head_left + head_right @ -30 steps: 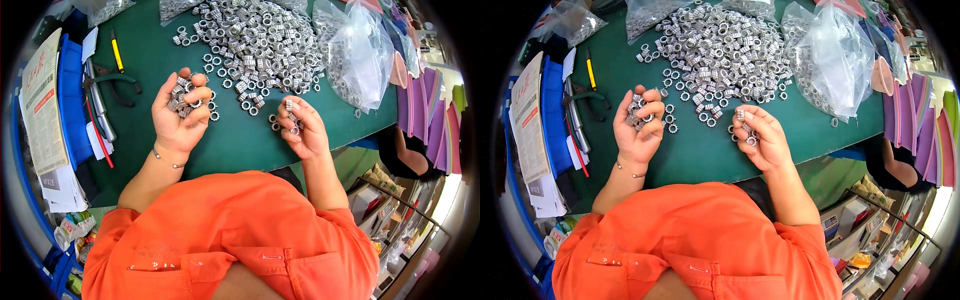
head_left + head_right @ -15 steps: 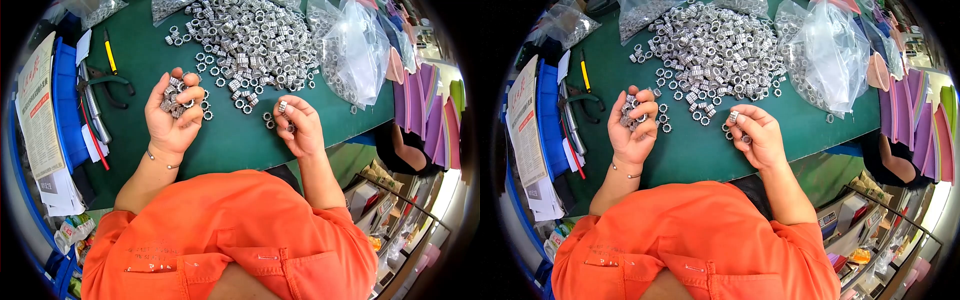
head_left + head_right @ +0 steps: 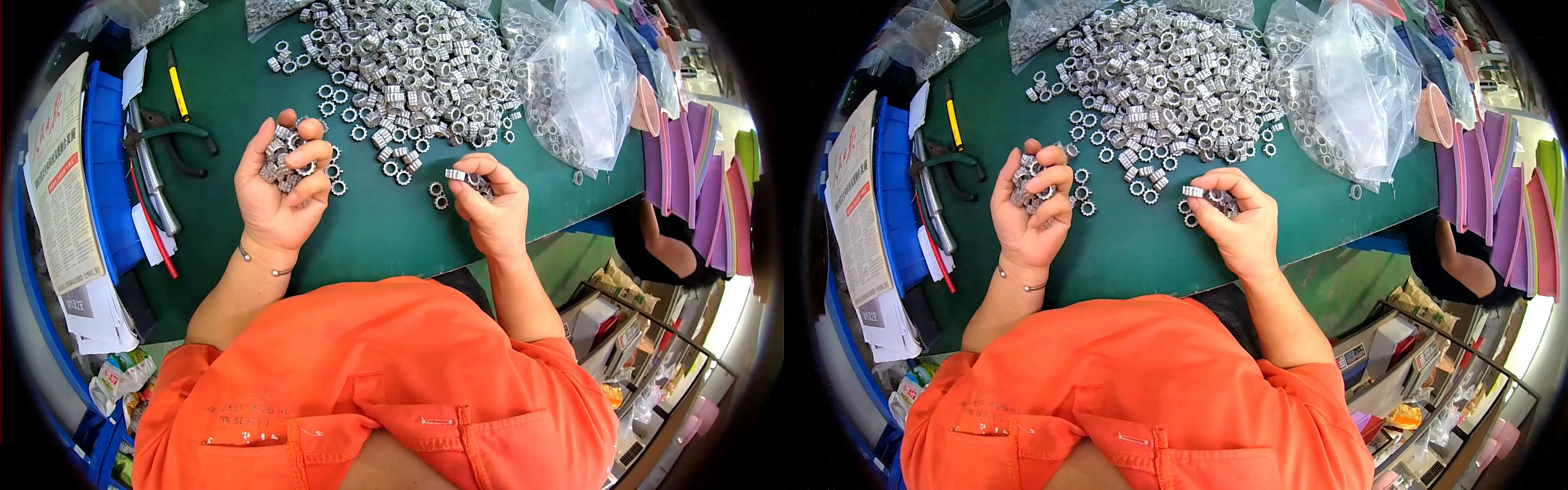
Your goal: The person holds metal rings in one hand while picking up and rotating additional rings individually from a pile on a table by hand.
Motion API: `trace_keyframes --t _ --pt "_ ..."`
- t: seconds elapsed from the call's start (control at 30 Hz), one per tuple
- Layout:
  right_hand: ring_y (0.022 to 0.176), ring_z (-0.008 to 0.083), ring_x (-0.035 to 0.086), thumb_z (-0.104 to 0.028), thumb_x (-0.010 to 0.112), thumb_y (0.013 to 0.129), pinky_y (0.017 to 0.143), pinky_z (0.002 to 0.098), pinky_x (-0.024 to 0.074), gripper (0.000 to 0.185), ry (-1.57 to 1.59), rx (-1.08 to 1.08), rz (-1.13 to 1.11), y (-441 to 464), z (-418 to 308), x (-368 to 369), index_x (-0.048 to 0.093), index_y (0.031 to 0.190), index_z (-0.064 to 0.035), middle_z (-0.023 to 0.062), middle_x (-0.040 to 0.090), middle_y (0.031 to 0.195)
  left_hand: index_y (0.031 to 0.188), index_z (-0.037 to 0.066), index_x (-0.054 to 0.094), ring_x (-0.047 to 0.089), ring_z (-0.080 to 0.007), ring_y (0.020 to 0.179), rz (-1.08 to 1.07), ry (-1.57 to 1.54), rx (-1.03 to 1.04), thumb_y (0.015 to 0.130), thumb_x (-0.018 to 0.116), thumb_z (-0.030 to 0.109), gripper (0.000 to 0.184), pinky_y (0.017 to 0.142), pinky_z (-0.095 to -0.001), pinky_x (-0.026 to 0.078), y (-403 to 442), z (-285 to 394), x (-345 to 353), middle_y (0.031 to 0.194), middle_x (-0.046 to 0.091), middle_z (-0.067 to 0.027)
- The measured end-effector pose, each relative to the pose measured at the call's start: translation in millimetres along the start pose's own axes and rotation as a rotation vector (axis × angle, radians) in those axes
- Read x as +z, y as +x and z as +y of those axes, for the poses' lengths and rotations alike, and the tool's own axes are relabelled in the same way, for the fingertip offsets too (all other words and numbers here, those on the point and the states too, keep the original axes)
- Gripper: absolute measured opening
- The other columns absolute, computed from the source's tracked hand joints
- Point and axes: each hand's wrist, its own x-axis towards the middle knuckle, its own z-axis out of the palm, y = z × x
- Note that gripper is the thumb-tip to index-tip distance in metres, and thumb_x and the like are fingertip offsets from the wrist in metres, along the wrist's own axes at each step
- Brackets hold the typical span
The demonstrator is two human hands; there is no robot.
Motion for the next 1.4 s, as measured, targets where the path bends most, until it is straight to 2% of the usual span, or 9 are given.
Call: trace_keyframes --t 0.17,0.3,0.37,0.6,1.17,1.23,1.3,1.37,1.4 --pt "0.060 0.0047 0.049 0.000 0.062 0.080 0.042 0.0159 0.0347 0.015 0.221 0.238 -0.021 -0.3 0.2 -2.4 0.061 0.095 0.0011 0.0059 0.058 0.080 0.098 0.003 0.055 0.047 -0.0111 0.070 0.001 -0.003 0.002 0.090 0.047 0.020 0.021 0.037 -0.0210 0.030 -0.1 0.4 0.2 0.091 0.047 -0.0077" --pt "0.060 0.0070 0.050 -0.001 0.058 0.083 0.039 0.0161 0.0343 0.017 0.440 0.289 -0.030 3.7 -4.2 2.0 0.060 0.099 0.0011 0.0098 0.059 0.079 0.096 0.007 0.057 0.046 -0.0117 0.068 0.031 -0.012 -0.007 0.089 0.048 0.022 0.019 0.039 -0.0208 0.032 -0.5 0.7 1.1 0.091 0.049 -0.0075" --pt "0.059 0.0083 0.051 0.000 0.055 0.084 0.039 0.0155 0.0346 0.020 0.586 0.445 -0.070 4.8 -0.6 -3.4 0.058 0.103 0.0003 0.0123 0.061 0.081 0.097 0.004 0.055 0.047 -0.0109 0.070 0.013 -0.012 0.001 0.090 0.047 0.020 0.020 0.037 -0.0209 0.029 -0.1 0.2 0.9 0.091 0.048 -0.0075" --pt "0.056 0.0086 0.049 -0.004 0.056 0.083 0.038 0.0158 0.0334 0.009 0.648 0.470 -0.157 7.0 0.3 -6.3 0.057 0.093 -0.0028 0.0157 0.061 0.084 0.097 0.004 0.056 0.046 -0.0110 0.070 0.019 -0.010 0.008 0.090 0.048 0.021 0.020 0.037 -0.0209 0.029 -0.2 0.2 1.5 0.091 0.048 -0.0076" --pt "0.057 0.0145 0.048 -0.010 0.050 0.085 0.037 0.0190 0.0331 0.015 0.930 0.581 -0.234 6.7 -5.3 -10.7 0.051 0.098 -0.0021 0.0217 0.059 0.088 0.098 0.003 0.056 0.047 -0.0117 0.071 -0.007 -0.015 -0.002 0.091 0.045 0.022 0.023 0.038 -0.0220 0.030 0.0 1.4 0.6 0.091 0.047 -0.0075" --pt "0.051 0.0138 0.045 -0.021 0.050 0.088 0.035 0.0210 0.0306 0.019 0.804 0.419 -0.316 11.7 -4.4 -19.1 0.050 0.078 -0.0046 0.0134 0.053 0.073 0.098 0.003 0.055 0.047 -0.0120 0.072 -0.024 -0.021 -0.015 0.091 0.044 0.022 0.023 0.038 -0.0223 0.029 0.1 2.0 0.0 0.092 0.047 -0.0077" --pt "0.048 0.0116 0.042 -0.026 0.050 0.089 0.035 0.0210 0.0260 0.028 0.547 0.043 -0.202 32.0 -23.6 -38.6 0.044 0.069 -0.0077 0.0069 0.049 0.069 0.099 0.003 0.055 0.046 -0.0119 0.073 -0.012 -0.030 -0.002 0.092 0.044 0.021 0.023 0.040 -0.0225 0.031 -0.9 0.3 2.1 0.092 0.046 -0.0074" --pt "0.048 0.0105 0.039 -0.028 0.050 0.090 0.036 0.0211 0.0245 0.031 0.491 -0.211 0.146 53.8 -76.1 -55.1 0.042 0.067 -0.0090 0.0026 0.047 0.066 0.099 0.003 0.055 0.046 -0.0116 0.072 0.007 -0.054 0.006 0.091 0.045 0.021 0.022 0.041 -0.0223 0.032 -1.8 -2.6 4.2 0.091 0.046 -0.0067" --pt "0.048 0.0105 0.039 -0.030 0.048 0.091 0.037 0.0213 0.0256 0.033 0.530 -0.296 0.191 65.8 -93.8 -73.5 0.041 0.066 -0.0090 0.0026 0.046 0.065 0.099 0.003 0.055 0.046 -0.0116 0.072 -0.006 -0.055 -0.005 0.091 0.045 0.021 0.022 0.041 -0.0223 0.032 -2.5 -2.9 4.8 0.091 0.046 -0.0067"
